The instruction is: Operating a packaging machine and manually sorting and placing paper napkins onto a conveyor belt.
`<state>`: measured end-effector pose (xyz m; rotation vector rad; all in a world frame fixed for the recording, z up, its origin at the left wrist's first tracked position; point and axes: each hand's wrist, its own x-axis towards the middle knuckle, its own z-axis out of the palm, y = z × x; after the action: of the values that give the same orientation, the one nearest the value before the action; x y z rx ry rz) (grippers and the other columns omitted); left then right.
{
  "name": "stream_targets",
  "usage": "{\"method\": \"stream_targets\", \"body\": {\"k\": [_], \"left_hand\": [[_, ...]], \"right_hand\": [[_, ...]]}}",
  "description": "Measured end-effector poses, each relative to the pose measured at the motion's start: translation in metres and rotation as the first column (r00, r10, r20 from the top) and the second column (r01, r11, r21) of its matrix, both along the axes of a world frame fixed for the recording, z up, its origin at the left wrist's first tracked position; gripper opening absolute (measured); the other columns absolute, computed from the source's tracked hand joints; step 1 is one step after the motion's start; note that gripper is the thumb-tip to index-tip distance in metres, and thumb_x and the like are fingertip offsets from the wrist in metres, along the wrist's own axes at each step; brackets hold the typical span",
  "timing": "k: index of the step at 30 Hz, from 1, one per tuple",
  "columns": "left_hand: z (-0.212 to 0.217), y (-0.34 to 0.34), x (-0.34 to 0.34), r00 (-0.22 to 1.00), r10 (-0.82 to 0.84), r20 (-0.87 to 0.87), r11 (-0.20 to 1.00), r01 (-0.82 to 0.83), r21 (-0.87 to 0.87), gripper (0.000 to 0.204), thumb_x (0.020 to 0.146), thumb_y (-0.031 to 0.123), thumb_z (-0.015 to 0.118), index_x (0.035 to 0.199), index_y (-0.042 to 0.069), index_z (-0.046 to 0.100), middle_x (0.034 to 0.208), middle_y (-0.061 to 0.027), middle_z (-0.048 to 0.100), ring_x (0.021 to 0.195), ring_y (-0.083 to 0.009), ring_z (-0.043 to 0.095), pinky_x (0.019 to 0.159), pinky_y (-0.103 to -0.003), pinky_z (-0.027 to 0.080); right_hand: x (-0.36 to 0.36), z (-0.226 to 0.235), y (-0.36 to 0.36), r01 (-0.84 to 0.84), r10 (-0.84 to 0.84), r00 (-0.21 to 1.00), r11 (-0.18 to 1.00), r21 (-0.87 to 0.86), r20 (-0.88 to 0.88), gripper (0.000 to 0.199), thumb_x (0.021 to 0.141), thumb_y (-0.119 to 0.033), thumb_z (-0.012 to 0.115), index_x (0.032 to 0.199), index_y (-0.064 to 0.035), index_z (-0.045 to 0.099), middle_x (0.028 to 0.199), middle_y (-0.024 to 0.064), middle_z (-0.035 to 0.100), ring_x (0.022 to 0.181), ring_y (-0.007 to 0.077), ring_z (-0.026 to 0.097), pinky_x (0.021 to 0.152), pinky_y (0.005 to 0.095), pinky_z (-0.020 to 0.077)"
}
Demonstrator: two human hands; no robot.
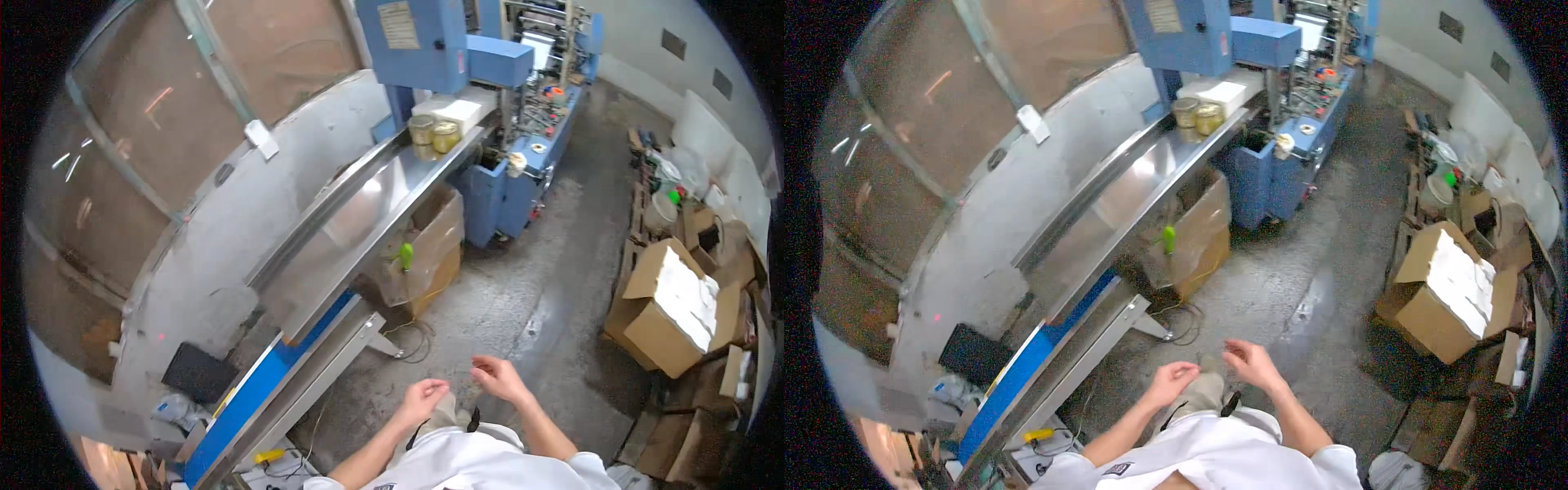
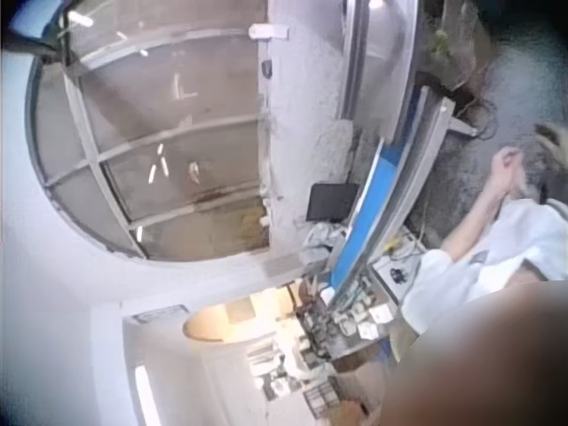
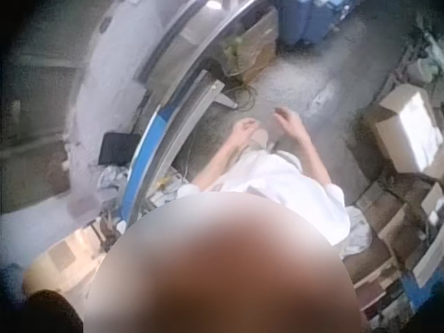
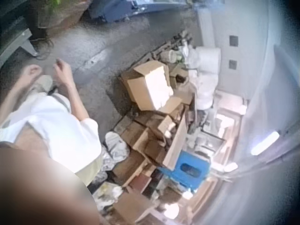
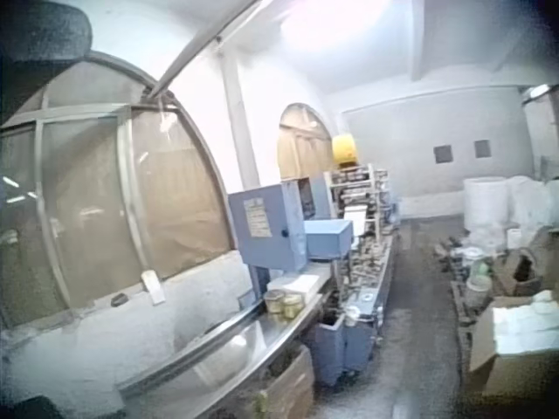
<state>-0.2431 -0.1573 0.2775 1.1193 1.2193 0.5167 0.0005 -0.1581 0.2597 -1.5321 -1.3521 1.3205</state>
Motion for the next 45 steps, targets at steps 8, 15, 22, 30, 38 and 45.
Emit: {"method": "stream_targets", "body": {"k": [8,15,22,30,38,45], "left_hand": [[-0.004,0.203,0.070,0.966,0.017,0.256,0.998,-0.001,-0.066,0.019,0.092,0.020,0.065,0.103,0.006,0.069,0.071,0.0062,0.060,0.054,-0.0020,0.044,0.048,-0.019,0.033],[0.048,0.402,0.136,0.927,0.090,0.365,0.990,-0.121,0.065,0.024,0.093,0.024,0.063,0.109,0.007,0.065,0.070,0.0036,0.058,0.055,-0.0034,0.047,0.050,-0.019,0.037],[0.069,0.588,0.167,0.754,0.367,0.545,0.896,-0.444,0.011,0.030,0.094,0.023,0.061,0.118,0.007,0.054,0.090,-0.0025,0.063,0.070,-0.0083,0.059,0.059,-0.021,0.046],[0.038,0.719,0.149,0.672,0.606,0.426,0.734,-0.679,0.027,0.038,0.092,0.023,0.062,0.124,0.006,0.049,0.104,-0.0052,0.060,0.087,-0.0134,0.060,0.070,-0.027,0.050],[0.025,0.803,0.161,0.630,0.767,0.120,0.630,-0.775,0.042,0.062,0.089,0.037,0.066,0.137,0.006,0.041,0.105,-0.0076,0.056,0.092,-0.0184,0.059,0.075,-0.032,0.051],[0.027,0.845,0.181,0.641,0.763,0.085,0.641,-0.767,0.030,0.043,0.092,0.031,0.061,0.125,0.005,0.049,0.091,-0.0028,0.058,0.080,-0.0132,0.058,0.074,-0.032,0.051]], "right_hand": [[0.092,-0.020,0.070,0.177,-0.160,0.977,0.977,-0.118,0.141,0.043,0.089,-0.022,0.068,0.122,0.0038,0.058,0.111,0.0134,0.068,0.099,0.0169,0.065,0.084,0.0305,0.0522],[0.151,0.019,0.195,0.195,-0.154,0.929,0.976,-0.092,0.335,0.046,0.088,-0.025,0.068,0.124,0.0025,0.057,0.109,0.0149,0.067,0.097,0.0202,0.065,0.086,0.0317,0.0518],[0.194,0.018,0.334,0.211,-0.188,0.938,0.976,-0.047,0.290,0.046,0.087,-0.027,0.066,0.121,0.0029,0.059,0.111,0.0211,0.067,0.101,0.0285,0.066,0.087,0.0366,0.0512],[0.208,0.025,0.518,-0.209,0.179,0.939,0.975,0.076,0.294,0.048,0.086,-0.030,0.065,0.123,0.0000,0.058,0.113,0.0196,0.065,0.101,0.0339,0.064,0.085,0.0398,0.0509],[0.218,0.042,0.674,-0.489,0.445,0.872,0.799,0.350,0.202,0.042,0.089,-0.027,0.062,0.118,0.0027,0.059,0.114,0.0222,0.063,0.104,0.0376,0.061,0.089,0.0417,0.0491],[0.189,0.073,0.761,-0.510,0.507,0.844,0.660,0.552,0.173,0.037,0.085,-0.019,0.065,0.116,0.0003,0.059,0.115,0.0201,0.061,0.103,0.0366,0.060,0.087,0.0399,0.0501]]}}
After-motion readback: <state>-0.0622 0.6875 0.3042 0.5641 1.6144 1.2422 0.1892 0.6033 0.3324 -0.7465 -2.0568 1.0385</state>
